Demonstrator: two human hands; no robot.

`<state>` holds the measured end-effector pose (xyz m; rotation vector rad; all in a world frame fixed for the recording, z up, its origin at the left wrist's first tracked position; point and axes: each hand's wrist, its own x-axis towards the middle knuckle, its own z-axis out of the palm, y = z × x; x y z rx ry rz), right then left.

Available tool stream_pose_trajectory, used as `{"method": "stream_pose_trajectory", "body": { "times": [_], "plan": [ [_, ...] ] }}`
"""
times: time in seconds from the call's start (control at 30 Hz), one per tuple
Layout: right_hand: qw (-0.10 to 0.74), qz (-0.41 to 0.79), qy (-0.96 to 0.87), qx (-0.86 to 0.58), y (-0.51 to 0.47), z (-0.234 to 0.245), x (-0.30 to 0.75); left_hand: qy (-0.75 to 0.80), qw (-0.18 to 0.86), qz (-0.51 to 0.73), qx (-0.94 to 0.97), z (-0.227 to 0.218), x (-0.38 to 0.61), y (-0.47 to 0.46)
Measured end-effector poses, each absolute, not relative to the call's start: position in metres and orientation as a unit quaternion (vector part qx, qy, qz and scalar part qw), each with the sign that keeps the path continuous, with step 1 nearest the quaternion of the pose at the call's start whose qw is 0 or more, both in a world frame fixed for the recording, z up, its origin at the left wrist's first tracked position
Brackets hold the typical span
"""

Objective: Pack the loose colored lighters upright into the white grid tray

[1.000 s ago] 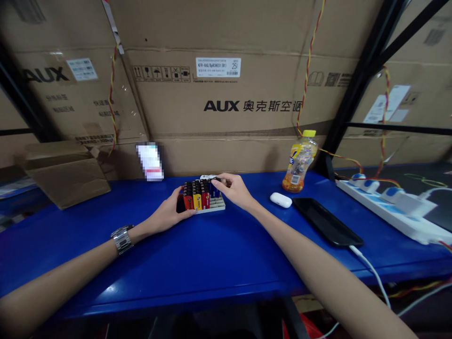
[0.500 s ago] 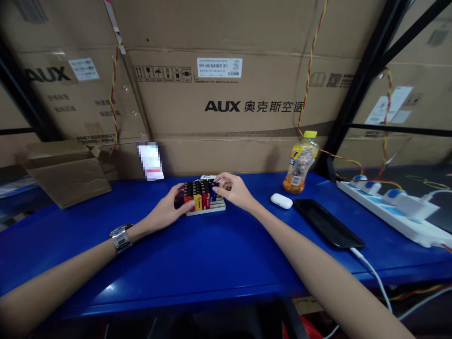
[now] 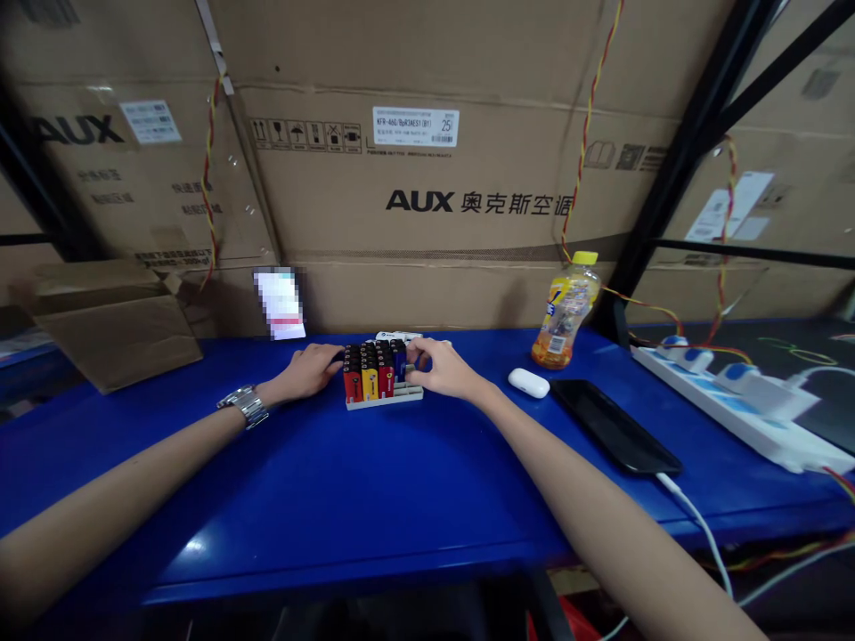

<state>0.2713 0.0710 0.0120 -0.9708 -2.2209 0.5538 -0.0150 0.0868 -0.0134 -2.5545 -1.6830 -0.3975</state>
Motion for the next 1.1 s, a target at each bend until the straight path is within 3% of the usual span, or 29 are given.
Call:
{"method": "stream_pose_trajectory", "body": {
  "times": [0.13, 0.33, 0.6, 0.9, 1.1],
  "plan": [
    [0.263, 0.187, -0.875, -0.361, 0.071, 0.009, 0.275, -0.552, 0.033, -0.132, -0.822, -0.009, -0.015, 0.082],
    [0.253, 0.221, -0.872, -0.355, 0.073, 0.001, 0.271, -0.567, 0.045, -0.153, -0.808, -0.01, -0.022, 0.076],
    [0.291, 0.184, -0.848, -0.403, 0.074, -0.007, 0.26, -0.606, 0.011, -0.408, -0.683, 0.012, -0.02, 0.069],
    [0.34, 0.231, -0.836, -0.364, 0.074, -0.017, 0.242, -0.435, -0.2, -0.636, -0.605, 0.036, -0.002, 0.043],
    [0.349, 0.266, -0.839, -0.321, 0.079, -0.019, 0.245, -0.356, -0.39, -0.594, -0.607, 0.028, 0.035, 0.014]
  ]
}}
